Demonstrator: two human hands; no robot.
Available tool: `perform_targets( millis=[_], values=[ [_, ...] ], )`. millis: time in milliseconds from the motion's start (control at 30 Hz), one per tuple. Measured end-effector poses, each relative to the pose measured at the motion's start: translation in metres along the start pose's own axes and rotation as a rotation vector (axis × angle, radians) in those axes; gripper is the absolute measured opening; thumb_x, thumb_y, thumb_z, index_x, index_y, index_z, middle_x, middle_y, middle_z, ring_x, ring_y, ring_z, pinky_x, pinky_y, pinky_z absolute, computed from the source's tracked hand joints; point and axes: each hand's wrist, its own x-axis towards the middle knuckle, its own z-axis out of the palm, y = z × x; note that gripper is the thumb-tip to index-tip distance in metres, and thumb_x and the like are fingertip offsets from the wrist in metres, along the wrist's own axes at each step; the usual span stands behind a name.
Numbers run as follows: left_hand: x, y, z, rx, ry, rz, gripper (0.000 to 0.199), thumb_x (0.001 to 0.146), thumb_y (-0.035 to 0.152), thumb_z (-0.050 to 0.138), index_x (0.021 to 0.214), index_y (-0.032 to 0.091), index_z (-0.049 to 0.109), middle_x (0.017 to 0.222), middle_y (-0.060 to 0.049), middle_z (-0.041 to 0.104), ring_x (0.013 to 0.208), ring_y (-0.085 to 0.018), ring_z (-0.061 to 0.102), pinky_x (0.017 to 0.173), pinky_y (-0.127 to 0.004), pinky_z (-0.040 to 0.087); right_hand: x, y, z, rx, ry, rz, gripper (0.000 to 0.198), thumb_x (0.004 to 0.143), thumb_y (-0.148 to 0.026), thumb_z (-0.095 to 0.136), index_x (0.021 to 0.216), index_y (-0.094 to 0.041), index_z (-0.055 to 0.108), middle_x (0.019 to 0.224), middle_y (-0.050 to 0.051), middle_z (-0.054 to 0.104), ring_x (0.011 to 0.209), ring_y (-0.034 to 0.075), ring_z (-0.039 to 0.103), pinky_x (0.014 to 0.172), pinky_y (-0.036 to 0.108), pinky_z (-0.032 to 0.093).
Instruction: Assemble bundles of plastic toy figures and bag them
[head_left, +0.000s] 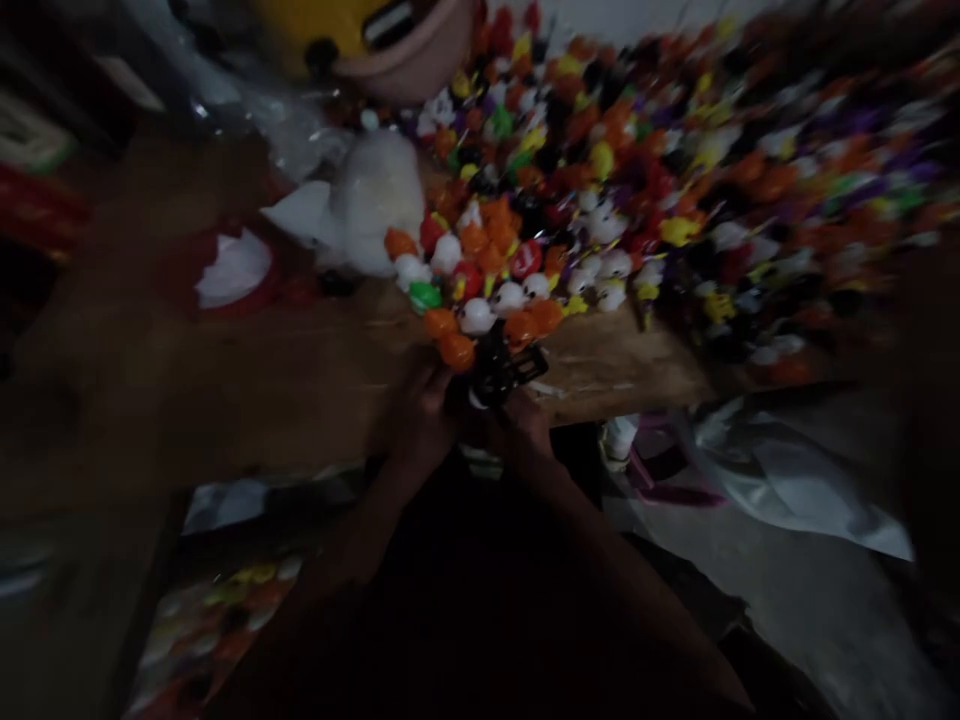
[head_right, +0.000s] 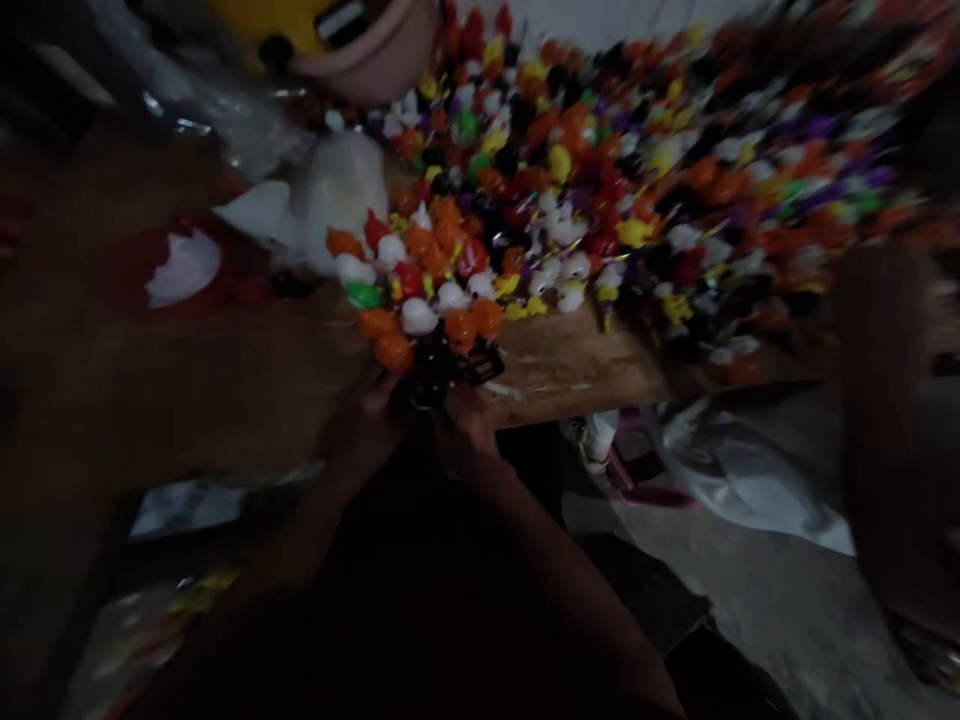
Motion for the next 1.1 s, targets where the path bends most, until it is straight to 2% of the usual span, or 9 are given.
perform_targets(
  millis=[133, 300, 467, 633, 800, 867, 967, 1033, 1100],
  values=[
    [0.004, -0.001, 0.001, 0.021, -0.038, -0.05, 0.041, 0.089, 0.021, 0.07, 0.13, 0.018, 0.064, 0.127, -0.012, 0.068, 0.118, -0.029, 0.066, 0.1, -0.041, 0.056, 0.008, -0.005, 0.0, -0.006, 0.028, 0.044, 0.017, 0.098, -0.022, 0.056, 0.088, -0.021, 0.071, 0.081, 0.006, 0.071, 0.079, 0.019, 0.068, 0.071, 0.03, 0.054],
    [0.006, -0.003, 0.006, 0.009, -0.029, -0.075, 0.038, 0.086, 0.014, 0.069, 0.123, 0.018, 0.066, 0.123, -0.012, 0.069, 0.116, -0.029, 0.066, 0.099, -0.042, 0.056, 0.01, -0.001, 0.002, -0.089, 0.079, -0.075, 0.017, 0.098, -0.025, 0.058, 0.096, -0.024, 0.074, 0.086, 0.006, 0.074, 0.083, 0.022, 0.068, 0.075, 0.035, 0.053],
    [0.006, -0.003, 0.011, 0.071, -0.05, -0.11, 0.029, 0.084, 0.018, 0.072, 0.112, 0.016, 0.067, 0.118, -0.012, 0.068, 0.114, -0.031, 0.064, 0.099, -0.044, 0.054, 0.01, 0.008, 0.005, -0.123, 0.095, -0.127, 0.019, 0.099, -0.027, 0.058, 0.088, -0.021, 0.071, 0.079, 0.006, 0.073, 0.077, 0.021, 0.067, 0.076, 0.035, 0.051],
    [0.003, -0.005, 0.015, 0.041, -0.028, -0.091, 0.036, 0.09, 0.025, 0.069, 0.125, 0.016, 0.064, 0.122, -0.013, 0.066, 0.114, -0.03, 0.063, 0.098, -0.044, 0.054, 0.009, 0.0, 0.001, -0.09, 0.03, -0.079, 0.022, 0.101, -0.033, 0.054, 0.096, -0.02, 0.071, 0.086, 0.008, 0.076, 0.08, 0.021, 0.07, 0.073, 0.034, 0.054],
    [-0.001, -0.011, 0.01, 0.026, -0.035, -0.044, 0.035, 0.088, 0.028, 0.072, 0.12, 0.016, 0.065, 0.121, -0.013, 0.068, 0.113, -0.03, 0.065, 0.098, -0.043, 0.056, -0.002, 0.009, -0.042, -0.131, 0.129, 0.146, 0.027, 0.102, -0.037, 0.052, 0.113, -0.022, 0.07, 0.103, 0.01, 0.077, 0.093, 0.022, 0.073, 0.082, 0.037, 0.058],
    [-0.005, -0.011, 0.007, 0.031, -0.017, -0.029, 0.035, 0.089, 0.028, 0.071, 0.122, 0.019, 0.064, 0.124, -0.012, 0.068, 0.115, -0.031, 0.066, 0.099, -0.044, 0.056, -0.001, 0.026, -0.069, -0.23, 0.244, 0.219, 0.03, 0.101, -0.036, 0.048, 0.109, -0.022, 0.072, 0.103, 0.01, 0.076, 0.094, 0.023, 0.072, 0.086, 0.039, 0.058],
    [-0.005, -0.016, 0.007, 0.087, 0.004, 0.005, 0.045, 0.088, 0.04, 0.071, 0.128, 0.02, 0.063, 0.125, -0.014, 0.068, 0.118, -0.037, 0.065, 0.102, -0.052, 0.055, 0.012, 0.058, -0.109, -0.417, 0.37, 0.306, 0.031, 0.097, -0.035, 0.047, 0.106, -0.018, 0.073, 0.1, 0.012, 0.075, 0.085, 0.023, 0.07, 0.081, 0.038, 0.057],
    [-0.001, -0.018, 0.01, 0.083, 0.044, 0.045, 0.048, 0.089, 0.042, 0.069, 0.13, 0.02, 0.062, 0.127, -0.016, 0.068, 0.119, -0.04, 0.064, 0.1, -0.057, 0.055, 0.027, 0.079, -0.128, -0.547, 0.394, 0.385, 0.031, 0.096, -0.033, 0.048, 0.108, -0.016, 0.072, 0.103, 0.014, 0.074, 0.089, 0.024, 0.069, 0.082, 0.038, 0.056],
    [0.001, -0.018, 0.012, 0.055, 0.082, 0.1, 0.053, 0.089, 0.041, 0.069, 0.135, 0.02, 0.058, 0.136, -0.018, 0.065, 0.126, -0.041, 0.062, 0.103, -0.057, 0.054, 0.044, 0.098, -0.138, -0.69, 0.38, 0.508, 0.031, 0.095, -0.031, 0.05, 0.113, -0.015, 0.07, 0.111, 0.017, 0.073, 0.102, 0.027, 0.067, 0.089, 0.04, 0.054]
  ],
)
